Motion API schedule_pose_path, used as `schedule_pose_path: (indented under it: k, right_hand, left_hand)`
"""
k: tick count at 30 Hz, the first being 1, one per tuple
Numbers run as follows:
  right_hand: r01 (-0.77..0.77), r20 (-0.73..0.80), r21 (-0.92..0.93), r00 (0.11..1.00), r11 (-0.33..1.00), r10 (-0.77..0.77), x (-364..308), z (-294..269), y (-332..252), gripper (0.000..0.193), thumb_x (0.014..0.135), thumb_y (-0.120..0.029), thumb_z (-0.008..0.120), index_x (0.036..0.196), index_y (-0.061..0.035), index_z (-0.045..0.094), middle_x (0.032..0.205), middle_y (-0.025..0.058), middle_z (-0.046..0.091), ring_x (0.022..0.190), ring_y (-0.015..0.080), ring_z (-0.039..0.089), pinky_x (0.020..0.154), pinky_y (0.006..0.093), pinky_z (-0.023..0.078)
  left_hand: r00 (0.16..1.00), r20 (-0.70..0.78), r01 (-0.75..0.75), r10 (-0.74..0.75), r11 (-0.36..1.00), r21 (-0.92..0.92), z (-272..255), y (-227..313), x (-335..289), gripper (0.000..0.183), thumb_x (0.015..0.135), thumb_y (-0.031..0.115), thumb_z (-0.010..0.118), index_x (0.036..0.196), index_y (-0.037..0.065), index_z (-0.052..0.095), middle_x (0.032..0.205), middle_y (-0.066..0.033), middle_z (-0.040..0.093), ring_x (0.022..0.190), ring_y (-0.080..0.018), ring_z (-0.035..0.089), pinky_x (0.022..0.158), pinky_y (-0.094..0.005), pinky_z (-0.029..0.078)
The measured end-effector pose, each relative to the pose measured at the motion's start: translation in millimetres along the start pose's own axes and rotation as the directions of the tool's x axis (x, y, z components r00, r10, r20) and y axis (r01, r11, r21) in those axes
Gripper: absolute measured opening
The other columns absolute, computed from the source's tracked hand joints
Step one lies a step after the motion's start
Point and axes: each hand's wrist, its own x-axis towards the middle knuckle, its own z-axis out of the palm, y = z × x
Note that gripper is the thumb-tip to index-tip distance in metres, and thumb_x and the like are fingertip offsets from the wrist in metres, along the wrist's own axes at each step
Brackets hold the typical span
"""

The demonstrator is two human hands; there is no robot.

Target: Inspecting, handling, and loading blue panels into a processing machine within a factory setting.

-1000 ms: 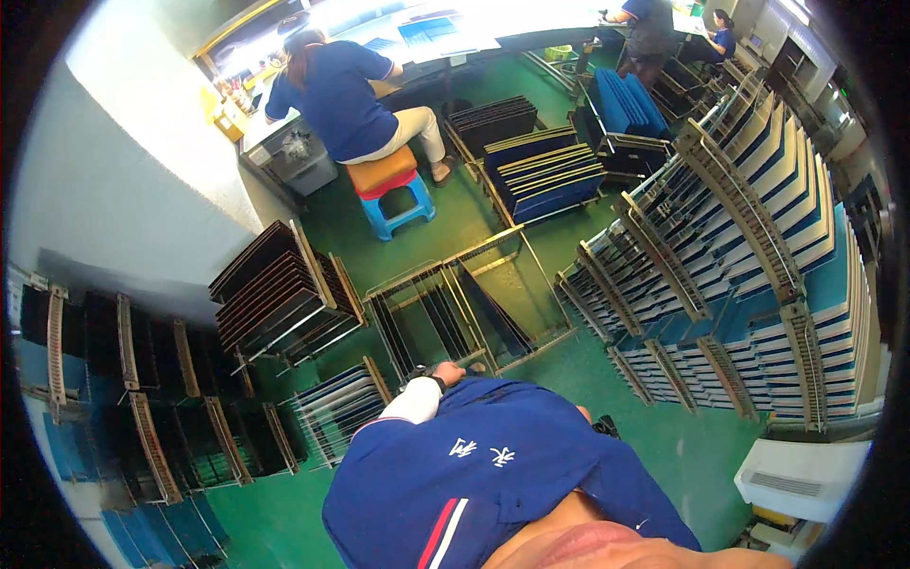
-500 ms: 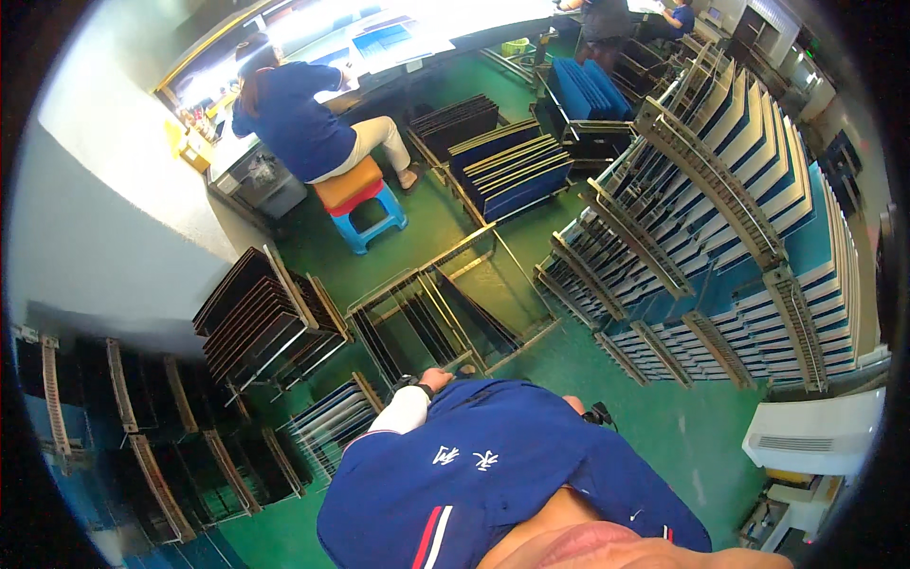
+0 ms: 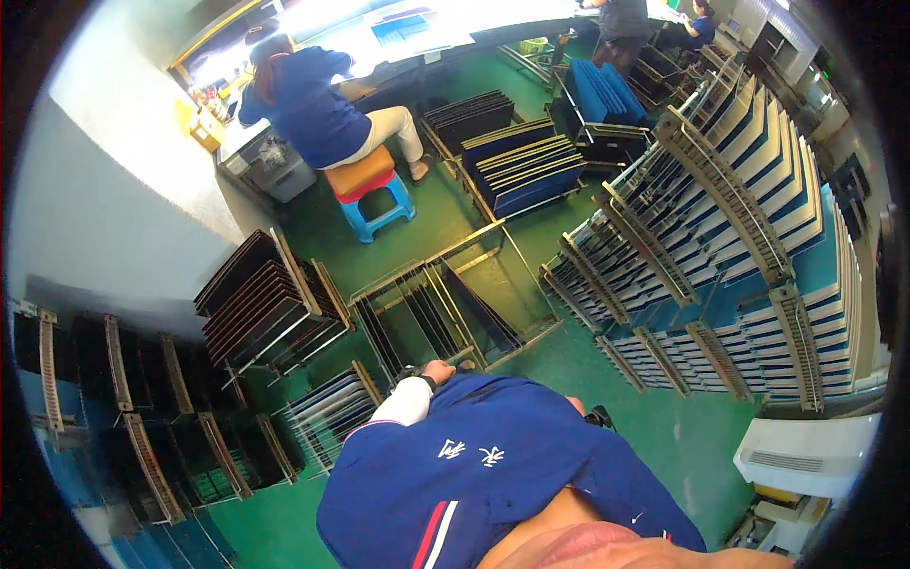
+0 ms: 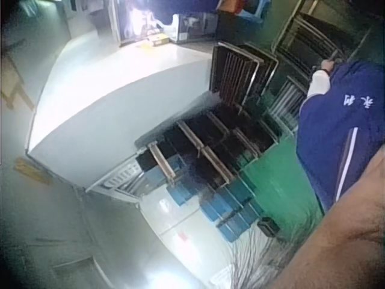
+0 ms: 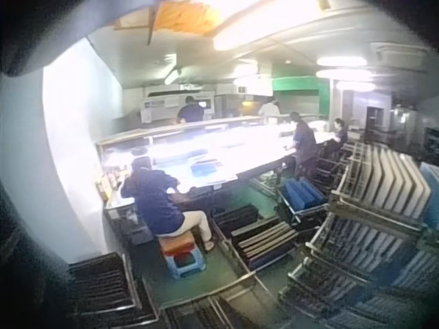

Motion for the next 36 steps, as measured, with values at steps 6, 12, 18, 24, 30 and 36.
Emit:
schedule_pose_path:
  k: [6, 12, 18, 24, 30, 36]
  right_hand:
    - [-0.007, -0.027, 0.025, 1.0, 1.0, 0.007, -7, -6, -11, 0.043, 0.069, -0.044, 0.061, 0.089, -0.007, 0.067, 0.089, 0.0168, 0.065, 0.087, 0.0337, 0.061, 0.076, 0.0411, 0.047]
    - [-0.026, -0.067, 0.061, 0.997, 0.998, 0.031, -10, -6, -14, 0.041, 0.068, -0.043, 0.061, 0.087, -0.0067, 0.067, 0.089, 0.0173, 0.065, 0.087, 0.0342, 0.061, 0.076, 0.0416, 0.047]
    - [0.028, -0.062, 0.033, 0.998, 0.999, -0.026, -6, -3, -8, 0.039, 0.07, -0.042, 0.061, 0.086, -0.0067, 0.068, 0.088, 0.017, 0.065, 0.086, 0.0343, 0.061, 0.076, 0.0415, 0.047]
    - [0.037, -0.064, 0.057, 0.997, 0.998, -0.034, -2, 4, 2, 0.04, 0.069, -0.042, 0.061, 0.086, -0.0069, 0.068, 0.089, 0.0167, 0.065, 0.086, 0.0338, 0.061, 0.076, 0.0409, 0.048]
    - [0.045, -0.033, 0.054, 0.999, 0.997, -0.044, -2, 4, -1, 0.04, 0.069, -0.042, 0.061, 0.087, -0.007, 0.068, 0.089, 0.0169, 0.065, 0.086, 0.0338, 0.062, 0.076, 0.0408, 0.048]
    - [0.038, -0.045, 0.022, 0.998, 0.999, -0.037, -6, 2, -8, 0.041, 0.069, -0.041, 0.062, 0.087, -0.0049, 0.068, 0.087, 0.0186, 0.065, 0.084, 0.0349, 0.061, 0.076, 0.0404, 0.048]
  left_hand:
    - [0.999, 0.018, 0.039, -0.038, 0.997, -0.064, -5, 8, -10, 0.04, 0.07, 0.04, 0.061, 0.083, 0.003, 0.069, 0.084, -0.0168, 0.066, 0.083, -0.0302, 0.063, 0.077, -0.0368, 0.048]
    - [1.0, 0.014, 0.023, -0.022, 0.998, -0.05, -8, 11, -11, 0.038, 0.069, 0.037, 0.061, 0.083, 0.003, 0.069, 0.086, -0.0171, 0.066, 0.086, -0.0318, 0.062, 0.08, -0.0367, 0.048]
    - [0.999, 0.038, 0.032, -0.03, 0.998, -0.049, -10, 14, -13, 0.039, 0.069, 0.038, 0.06, 0.085, 0.003, 0.069, 0.09, -0.0175, 0.065, 0.088, -0.0324, 0.062, 0.081, -0.0373, 0.047]
    - [1.0, -0.011, -0.016, 0.015, 1.0, -0.026, -3, 3, -8, 0.042, 0.071, 0.042, 0.061, 0.086, 0.003, 0.069, 0.083, -0.0157, 0.067, 0.079, -0.0281, 0.064, 0.074, -0.0352, 0.049]
    - [1.0, -0.007, 0.004, -0.004, 0.998, -0.069, -5, 2, -14, 0.042, 0.07, 0.041, 0.061, 0.084, 0.003, 0.069, 0.082, -0.0155, 0.067, 0.079, -0.0283, 0.064, 0.074, -0.0348, 0.049]
    - [1.0, 0.012, 0.019, -0.019, 1.0, -0.016, -9, 6, -19, 0.039, 0.071, 0.041, 0.061, 0.083, 0.005, 0.07, 0.083, -0.0152, 0.067, 0.08, -0.0286, 0.064, 0.074, -0.0354, 0.048]
